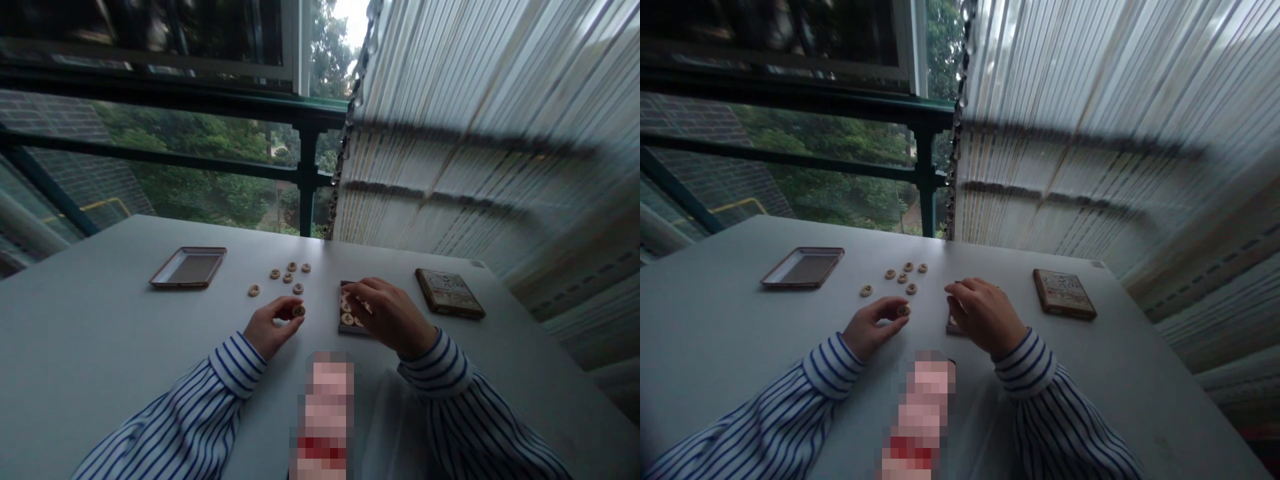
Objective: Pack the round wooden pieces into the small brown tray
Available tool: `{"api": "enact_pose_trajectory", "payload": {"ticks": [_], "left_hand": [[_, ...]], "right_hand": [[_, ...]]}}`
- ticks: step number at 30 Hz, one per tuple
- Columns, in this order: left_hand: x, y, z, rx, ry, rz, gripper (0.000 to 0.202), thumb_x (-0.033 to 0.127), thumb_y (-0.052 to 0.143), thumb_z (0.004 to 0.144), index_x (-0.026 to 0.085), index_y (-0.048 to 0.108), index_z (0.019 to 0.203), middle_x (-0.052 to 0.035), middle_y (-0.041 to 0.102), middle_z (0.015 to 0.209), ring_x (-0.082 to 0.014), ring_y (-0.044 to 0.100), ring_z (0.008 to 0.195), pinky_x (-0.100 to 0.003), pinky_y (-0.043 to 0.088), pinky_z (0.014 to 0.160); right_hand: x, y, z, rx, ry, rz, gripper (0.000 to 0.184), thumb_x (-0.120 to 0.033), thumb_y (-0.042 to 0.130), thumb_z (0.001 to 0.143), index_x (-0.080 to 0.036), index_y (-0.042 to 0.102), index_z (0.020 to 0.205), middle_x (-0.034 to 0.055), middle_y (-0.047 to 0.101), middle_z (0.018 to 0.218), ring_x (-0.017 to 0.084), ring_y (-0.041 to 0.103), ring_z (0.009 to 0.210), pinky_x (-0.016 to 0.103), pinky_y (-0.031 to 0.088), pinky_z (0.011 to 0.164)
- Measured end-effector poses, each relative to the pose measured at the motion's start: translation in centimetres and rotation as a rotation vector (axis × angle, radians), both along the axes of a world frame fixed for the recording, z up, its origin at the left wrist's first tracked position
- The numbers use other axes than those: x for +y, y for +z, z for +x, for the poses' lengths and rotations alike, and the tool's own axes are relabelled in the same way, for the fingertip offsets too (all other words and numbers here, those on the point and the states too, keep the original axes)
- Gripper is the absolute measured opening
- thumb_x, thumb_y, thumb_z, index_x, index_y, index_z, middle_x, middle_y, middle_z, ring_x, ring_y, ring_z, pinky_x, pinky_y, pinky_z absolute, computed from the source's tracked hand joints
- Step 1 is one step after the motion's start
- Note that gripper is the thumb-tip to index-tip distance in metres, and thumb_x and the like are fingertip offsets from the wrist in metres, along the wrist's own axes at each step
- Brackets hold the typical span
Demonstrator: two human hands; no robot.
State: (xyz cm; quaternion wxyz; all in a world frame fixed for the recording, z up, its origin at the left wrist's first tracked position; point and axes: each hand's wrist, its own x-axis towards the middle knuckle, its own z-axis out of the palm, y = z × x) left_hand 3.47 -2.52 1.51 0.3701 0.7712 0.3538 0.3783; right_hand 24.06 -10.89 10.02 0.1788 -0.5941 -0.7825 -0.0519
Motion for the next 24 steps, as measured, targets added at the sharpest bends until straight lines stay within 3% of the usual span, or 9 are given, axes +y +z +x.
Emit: {"api": "enact_pose_trajectory", "payload": {"ticks": [6,11,17,24], "left_hand": [[0.0,0.1,0.7,-0.080,-0.017,-0.119,0.029,0.027,0.062,0.066,0.015,0.058,0.091,-0.0032,0.064,0.075,-0.0144,0.062,0.069,-0.030,0.052,0.068],[0.1,1.0,2.0,-0.143,-0.041,-0.224,0.031,0.027,0.065,0.064,0.015,0.058,0.091,-0.0044,0.065,0.079,-0.0159,0.062,0.076,-0.032,0.050,0.076],[0.0,1.8,5.1,-0.272,-0.082,-0.354,0.032,0.026,0.067,0.061,0.015,0.059,0.090,-0.0049,0.066,0.078,-0.0171,0.062,0.077,-0.033,0.050,0.076],[0.4,1.5,8.5,-0.373,-0.097,-0.399,0.033,0.025,0.069,0.059,0.014,0.061,0.088,-0.0041,0.066,0.077,-0.0166,0.062,0.076,-0.032,0.049,0.076]], "right_hand": [[-0.3,1.1,1.7,0.006,-0.050,0.040,0.024,-0.023,0.042,0.084,-0.018,0.057,0.102,0.0058,0.061,0.085,0.014,0.055,0.078,0.026,0.041,0.069],[-0.5,1.5,3.1,0.016,-0.114,0.069,0.025,-0.024,0.043,0.083,-0.019,0.058,0.102,0.0052,0.061,0.088,0.013,0.055,0.076,0.026,0.042,0.069],[-0.4,1.4,3.9,0.029,-0.147,0.068,0.025,-0.024,0.043,0.083,-0.020,0.059,0.101,0.0047,0.062,0.088,0.013,0.056,0.075,0.025,0.043,0.067],[-0.2,1.2,4.5,0.010,-0.177,0.057,0.025,-0.026,0.042,0.083,-0.020,0.059,0.101,0.0045,0.062,0.088,0.013,0.056,0.074,0.025,0.042,0.067]]}}
